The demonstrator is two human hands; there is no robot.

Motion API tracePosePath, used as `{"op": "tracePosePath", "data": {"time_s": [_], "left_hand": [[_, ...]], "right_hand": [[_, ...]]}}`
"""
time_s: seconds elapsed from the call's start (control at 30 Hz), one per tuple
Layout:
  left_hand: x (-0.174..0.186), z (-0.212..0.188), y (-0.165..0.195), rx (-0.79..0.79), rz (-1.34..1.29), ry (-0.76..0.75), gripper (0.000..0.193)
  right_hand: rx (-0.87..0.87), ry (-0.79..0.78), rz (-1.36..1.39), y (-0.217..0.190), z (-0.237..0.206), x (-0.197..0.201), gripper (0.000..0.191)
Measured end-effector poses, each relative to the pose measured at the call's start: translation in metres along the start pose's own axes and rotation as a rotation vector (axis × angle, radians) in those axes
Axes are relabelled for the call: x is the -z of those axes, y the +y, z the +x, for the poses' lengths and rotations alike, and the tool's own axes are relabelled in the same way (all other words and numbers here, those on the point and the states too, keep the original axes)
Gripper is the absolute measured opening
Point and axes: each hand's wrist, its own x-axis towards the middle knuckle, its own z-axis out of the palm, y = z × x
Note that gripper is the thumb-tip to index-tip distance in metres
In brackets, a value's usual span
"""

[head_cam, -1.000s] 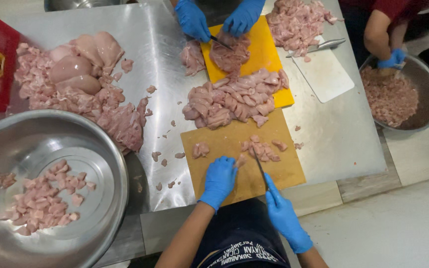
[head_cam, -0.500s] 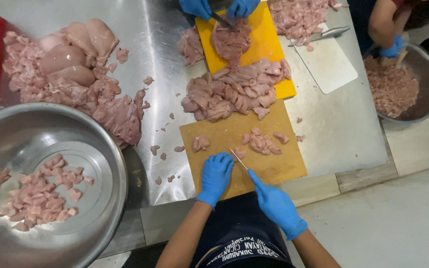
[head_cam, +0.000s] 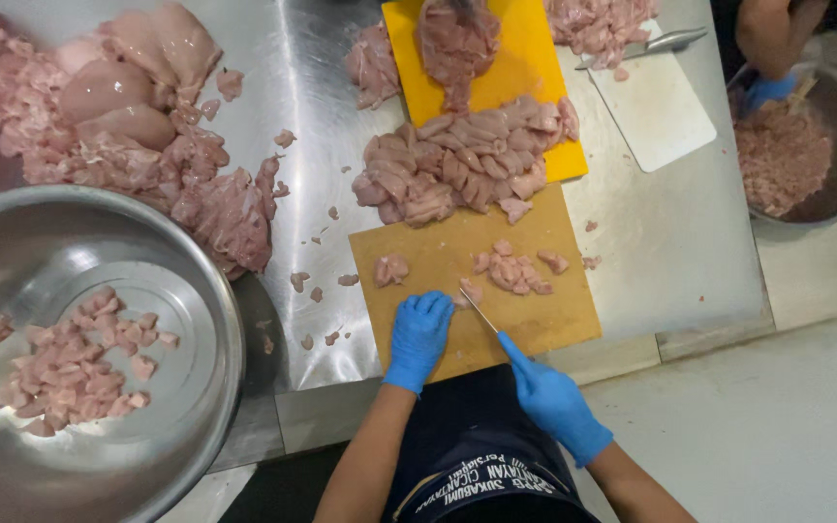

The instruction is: The person cuts raw chicken pieces into smaller cubes with a knife on a yellow cutting board and moves the cut pieces into a large metal bowl, working at a stainless steel table alongside other workers who are also processing chicken.

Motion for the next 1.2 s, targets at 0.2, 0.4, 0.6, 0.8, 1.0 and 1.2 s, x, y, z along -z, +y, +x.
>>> {"op": "tracePosePath", "data": {"time_s": [0.2,0.4,0.6,0.8,1.0,1.2], "left_hand": [[0.001,-0.009,-0.002,-0.016,-0.013,-0.024,0.021],[0.009,-0.018,-0.002,0.069,-0.056,-0.002,0.027],[0.028,-0.008,0.011,0.028,-0.098,-0.008,0.046],[0.012,0.019,0.016,-0.107,0.07,-0.215,0.024],[0.003,0.015,0.006,-0.182,0.12,-0.205,0.012],[0.007,0.006,0.0,-0.191,0.066,-0.162,0.015]], "right_hand": [[0.013,0.059,0.029,0.002,-0.001,-0.014,0.064],[-0.063,0.061,0.157,0.012,-0.007,-0.005,0.06],[-0.158,0.151,0.353,-0.005,-0.017,-0.002,0.059],[-0.157,0.076,0.09,-0.008,-0.01,0.002,0.061],[-0.093,0.096,0.019,0.007,-0.021,0.006,0.066],[-0.119,0.078,-0.02,0.009,-0.01,-0.002,0.064]]}}
